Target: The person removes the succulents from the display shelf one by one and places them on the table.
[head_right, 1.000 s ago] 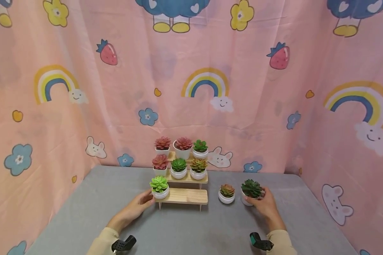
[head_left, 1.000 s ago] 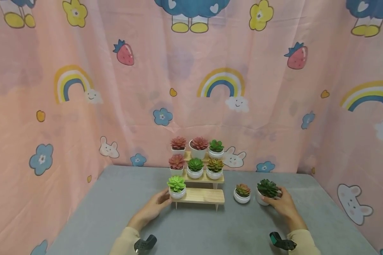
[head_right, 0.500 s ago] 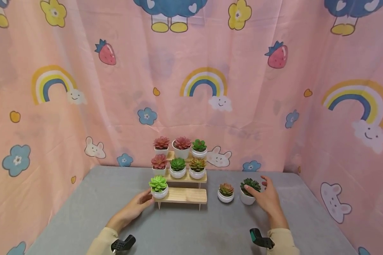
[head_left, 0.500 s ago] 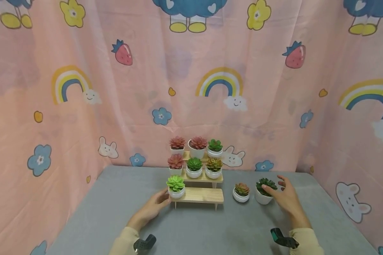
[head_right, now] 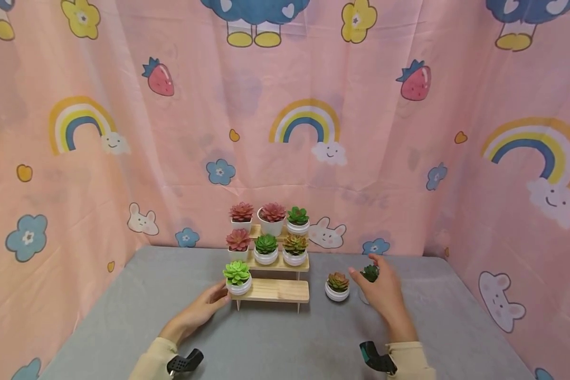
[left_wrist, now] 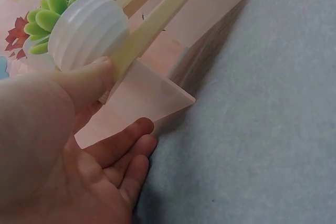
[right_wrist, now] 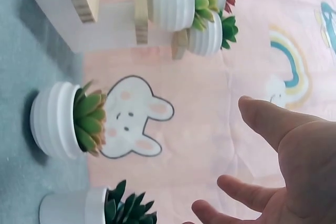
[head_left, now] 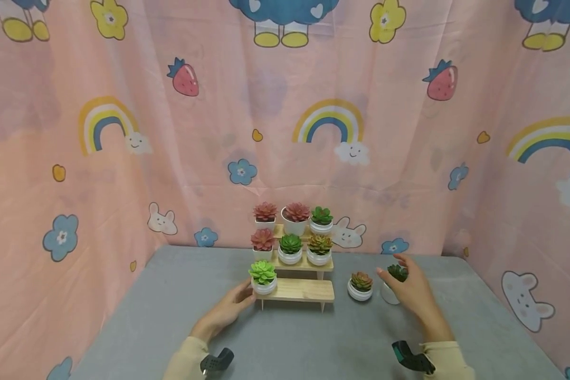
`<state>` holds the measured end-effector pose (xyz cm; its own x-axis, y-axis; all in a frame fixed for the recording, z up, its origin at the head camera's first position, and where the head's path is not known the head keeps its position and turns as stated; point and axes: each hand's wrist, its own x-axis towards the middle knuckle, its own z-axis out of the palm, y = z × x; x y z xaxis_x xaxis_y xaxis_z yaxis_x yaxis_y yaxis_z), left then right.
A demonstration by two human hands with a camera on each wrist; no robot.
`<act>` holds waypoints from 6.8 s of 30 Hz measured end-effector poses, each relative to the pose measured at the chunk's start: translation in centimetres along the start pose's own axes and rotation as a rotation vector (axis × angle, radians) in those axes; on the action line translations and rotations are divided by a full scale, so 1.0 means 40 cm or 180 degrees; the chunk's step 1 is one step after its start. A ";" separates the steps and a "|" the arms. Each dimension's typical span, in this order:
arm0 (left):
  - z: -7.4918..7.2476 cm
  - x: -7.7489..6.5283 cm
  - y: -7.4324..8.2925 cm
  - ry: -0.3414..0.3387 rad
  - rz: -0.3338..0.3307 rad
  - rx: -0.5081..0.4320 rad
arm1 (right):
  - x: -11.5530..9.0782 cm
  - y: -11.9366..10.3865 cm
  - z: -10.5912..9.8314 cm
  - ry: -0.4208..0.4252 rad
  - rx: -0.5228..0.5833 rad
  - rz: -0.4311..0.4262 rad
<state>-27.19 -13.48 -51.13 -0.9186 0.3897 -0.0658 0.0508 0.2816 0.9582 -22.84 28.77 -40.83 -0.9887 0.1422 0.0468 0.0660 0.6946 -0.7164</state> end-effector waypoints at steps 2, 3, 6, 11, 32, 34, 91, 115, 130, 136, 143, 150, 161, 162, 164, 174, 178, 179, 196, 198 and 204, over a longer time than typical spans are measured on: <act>0.001 -0.001 -0.002 0.0006 -0.0003 -0.0008 | -0.001 -0.010 0.011 -0.0011 0.0014 -0.0047; 0.001 -0.001 -0.003 0.0001 -0.0006 -0.0012 | -0.002 -0.013 0.016 -0.0021 0.0028 -0.0066; 0.000 0.000 -0.003 0.0009 0.0008 -0.0019 | -0.005 -0.025 0.032 -0.0039 0.0043 -0.0074; -0.001 0.001 -0.002 0.0014 0.0016 0.0005 | -0.012 -0.051 0.059 -0.0130 0.0066 0.0018; -0.001 -0.001 0.004 0.0026 -0.0037 0.0080 | -0.042 -0.138 0.175 -0.0268 0.0830 -0.0722; 0.000 0.000 0.003 0.0034 -0.0023 0.0099 | -0.044 -0.145 0.191 -0.0344 0.0853 -0.0756; -0.012 0.021 0.011 -0.0029 0.0189 0.0054 | 0.017 -0.297 0.488 -0.0622 0.1289 -0.0729; -0.005 0.004 0.002 -0.0004 0.0168 0.0078 | -0.004 -0.289 0.481 -0.0616 0.0990 -0.0870; -0.006 0.003 -0.003 -0.0091 0.0263 -0.0006 | -0.048 -0.278 0.395 -0.0474 0.1017 -0.1051; -0.004 0.000 0.002 -0.0069 0.0254 0.0033 | -0.070 -0.272 0.354 -0.0291 0.0951 -0.1027; -0.001 -0.002 0.011 -0.0018 0.0177 0.0061 | -0.089 -0.255 0.308 -0.0175 0.1029 -0.1037; 0.001 -0.007 0.016 0.0013 0.0131 0.0057 | -0.114 -0.242 0.250 -0.0065 0.0918 -0.0870; -0.001 -0.008 0.011 0.0047 0.0149 0.0082 | -0.109 -0.185 0.166 0.0078 0.0722 -0.0933; -0.002 -0.008 0.010 0.0053 0.0139 0.0087 | -0.107 -0.180 0.158 0.0096 0.0732 -0.0953; -0.002 -0.007 0.009 0.0057 0.0134 0.0076 | -0.105 -0.168 0.143 0.0165 0.0682 -0.0943; -0.001 -0.001 0.008 0.0042 0.0106 0.0032 | -0.061 -0.082 0.071 0.0425 0.0463 -0.0769; -0.001 -0.001 0.005 0.0030 0.0082 0.0022 | -0.044 -0.040 0.040 0.0459 0.0492 -0.0742; -0.002 0.000 0.003 0.0028 0.0084 0.0024 | -0.041 -0.031 0.032 0.0456 0.0526 -0.0726; -0.003 0.006 -0.002 -0.0052 0.0146 0.0075 | -0.017 0.079 -0.045 0.0933 0.0474 -0.0252; -0.003 0.007 -0.002 -0.0052 0.0117 0.0061 | -0.014 0.091 -0.050 0.1043 0.0508 -0.0185; -0.001 0.001 0.002 -0.0009 0.0094 0.0066 | -0.006 0.120 -0.050 0.1324 0.0522 -0.0021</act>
<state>-27.25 -13.48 -51.03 -0.9154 0.4006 -0.0383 0.0862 0.2881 0.9537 -22.02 33.48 -42.86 -0.8487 0.4330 0.3037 0.0045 0.5801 -0.8145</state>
